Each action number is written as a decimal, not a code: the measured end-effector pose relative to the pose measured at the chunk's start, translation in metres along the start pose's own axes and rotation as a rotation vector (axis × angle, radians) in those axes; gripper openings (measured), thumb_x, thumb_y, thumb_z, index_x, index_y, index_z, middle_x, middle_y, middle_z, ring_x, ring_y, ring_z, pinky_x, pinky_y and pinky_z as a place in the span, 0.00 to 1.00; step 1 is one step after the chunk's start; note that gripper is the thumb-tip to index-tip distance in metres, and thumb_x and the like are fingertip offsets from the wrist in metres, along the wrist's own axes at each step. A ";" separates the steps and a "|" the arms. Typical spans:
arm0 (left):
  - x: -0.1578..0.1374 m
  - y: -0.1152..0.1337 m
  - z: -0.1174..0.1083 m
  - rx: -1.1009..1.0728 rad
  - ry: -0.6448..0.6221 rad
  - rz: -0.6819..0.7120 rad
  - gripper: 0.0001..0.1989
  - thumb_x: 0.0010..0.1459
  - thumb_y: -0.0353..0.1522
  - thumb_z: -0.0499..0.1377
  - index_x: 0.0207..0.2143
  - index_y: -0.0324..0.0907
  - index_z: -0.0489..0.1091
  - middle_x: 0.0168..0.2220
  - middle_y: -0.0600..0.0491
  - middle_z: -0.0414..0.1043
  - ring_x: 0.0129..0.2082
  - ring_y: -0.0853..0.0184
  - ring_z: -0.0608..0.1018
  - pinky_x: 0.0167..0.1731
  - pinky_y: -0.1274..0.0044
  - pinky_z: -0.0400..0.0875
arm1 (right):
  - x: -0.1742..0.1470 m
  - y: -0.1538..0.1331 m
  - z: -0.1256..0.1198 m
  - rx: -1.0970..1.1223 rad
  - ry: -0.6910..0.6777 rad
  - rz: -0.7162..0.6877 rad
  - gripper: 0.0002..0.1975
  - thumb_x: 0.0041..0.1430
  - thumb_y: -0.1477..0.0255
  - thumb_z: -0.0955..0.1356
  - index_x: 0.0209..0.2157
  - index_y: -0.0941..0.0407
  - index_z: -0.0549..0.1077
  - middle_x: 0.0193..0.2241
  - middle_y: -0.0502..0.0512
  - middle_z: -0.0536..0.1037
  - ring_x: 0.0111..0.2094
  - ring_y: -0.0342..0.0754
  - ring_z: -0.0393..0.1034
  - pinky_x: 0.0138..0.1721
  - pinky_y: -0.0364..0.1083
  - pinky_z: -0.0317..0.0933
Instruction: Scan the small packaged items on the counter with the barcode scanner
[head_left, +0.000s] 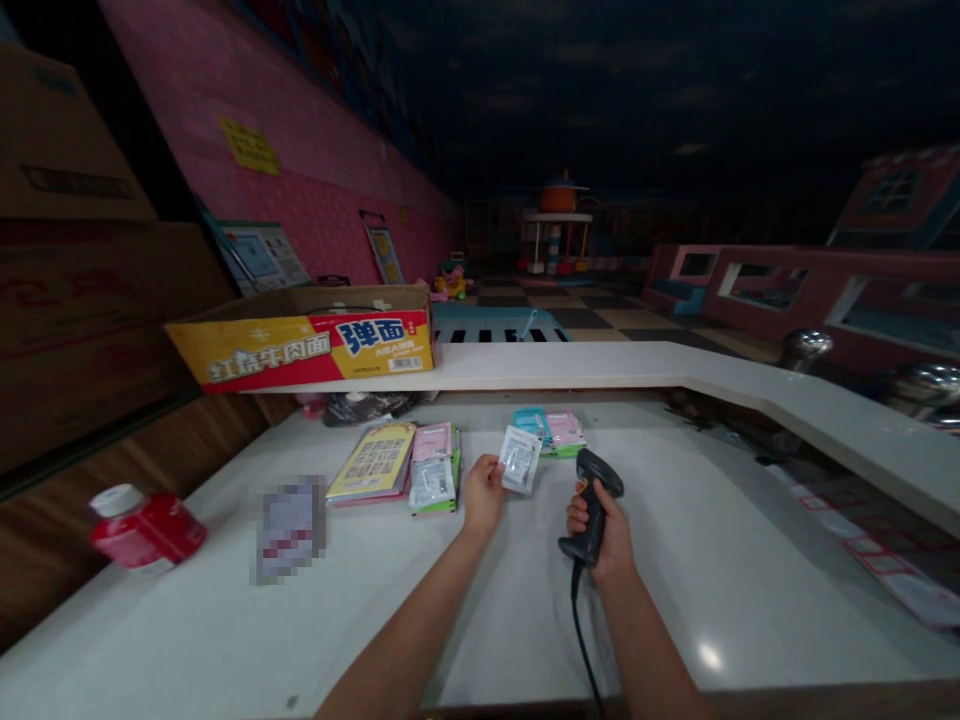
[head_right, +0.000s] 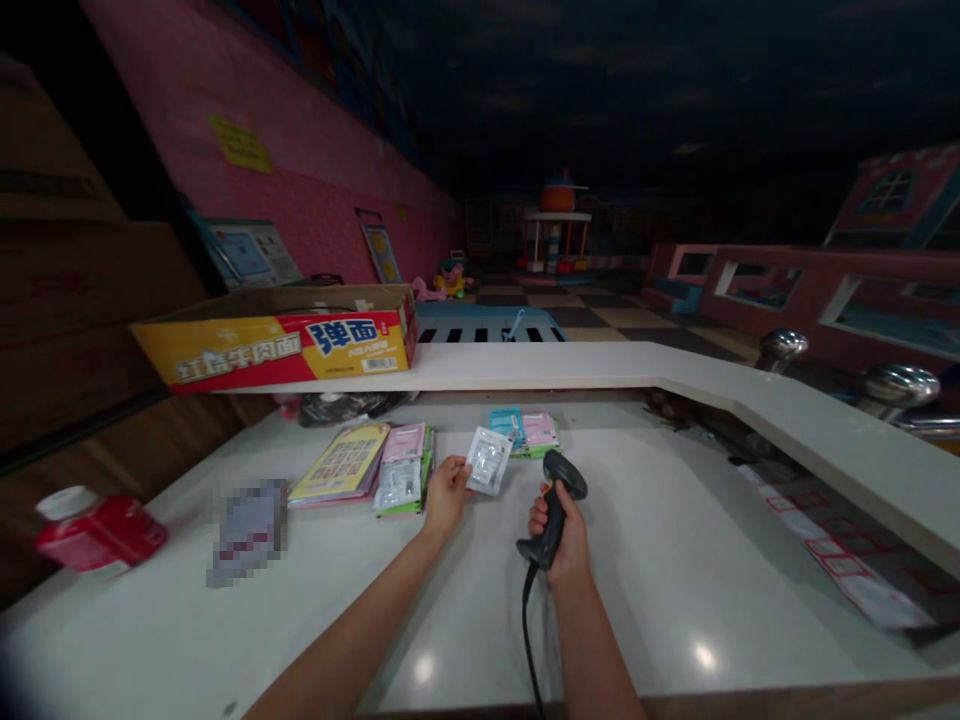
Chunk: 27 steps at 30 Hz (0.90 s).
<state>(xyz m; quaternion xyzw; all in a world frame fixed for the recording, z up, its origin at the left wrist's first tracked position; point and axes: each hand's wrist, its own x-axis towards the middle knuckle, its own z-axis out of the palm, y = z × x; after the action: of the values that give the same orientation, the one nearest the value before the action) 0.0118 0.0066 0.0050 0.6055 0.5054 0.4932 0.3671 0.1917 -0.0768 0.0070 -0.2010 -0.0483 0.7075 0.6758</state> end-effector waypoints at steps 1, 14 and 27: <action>-0.004 -0.004 -0.005 0.033 0.015 0.022 0.10 0.59 0.36 0.50 0.33 0.41 0.67 0.27 0.53 0.72 0.27 0.67 0.76 0.26 0.77 0.71 | 0.000 0.001 0.000 -0.035 -0.003 0.008 0.14 0.49 0.66 0.75 0.32 0.58 0.70 0.16 0.43 0.65 0.15 0.36 0.57 0.13 0.34 0.54; -0.007 -0.009 -0.012 0.179 0.116 0.141 0.09 0.56 0.30 0.51 0.28 0.40 0.70 0.27 0.51 0.72 0.31 0.65 0.74 0.33 0.76 0.64 | -0.053 0.004 0.030 -1.134 0.083 0.046 0.21 0.47 0.54 0.73 0.33 0.54 0.66 0.14 0.44 0.69 0.11 0.40 0.59 0.11 0.38 0.52; -0.006 -0.015 -0.009 0.239 0.107 0.175 0.11 0.60 0.30 0.50 0.31 0.39 0.71 0.30 0.50 0.74 0.32 0.66 0.74 0.34 0.77 0.64 | -0.105 -0.018 0.047 -1.484 -0.013 0.014 0.21 0.47 0.52 0.70 0.30 0.54 0.63 0.13 0.41 0.66 0.11 0.41 0.60 0.12 0.40 0.52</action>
<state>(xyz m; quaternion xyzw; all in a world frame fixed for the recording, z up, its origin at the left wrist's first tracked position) -0.0010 0.0031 -0.0081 0.6594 0.5246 0.4913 0.2207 0.1923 -0.1684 0.0792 -0.6008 -0.5163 0.4946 0.3575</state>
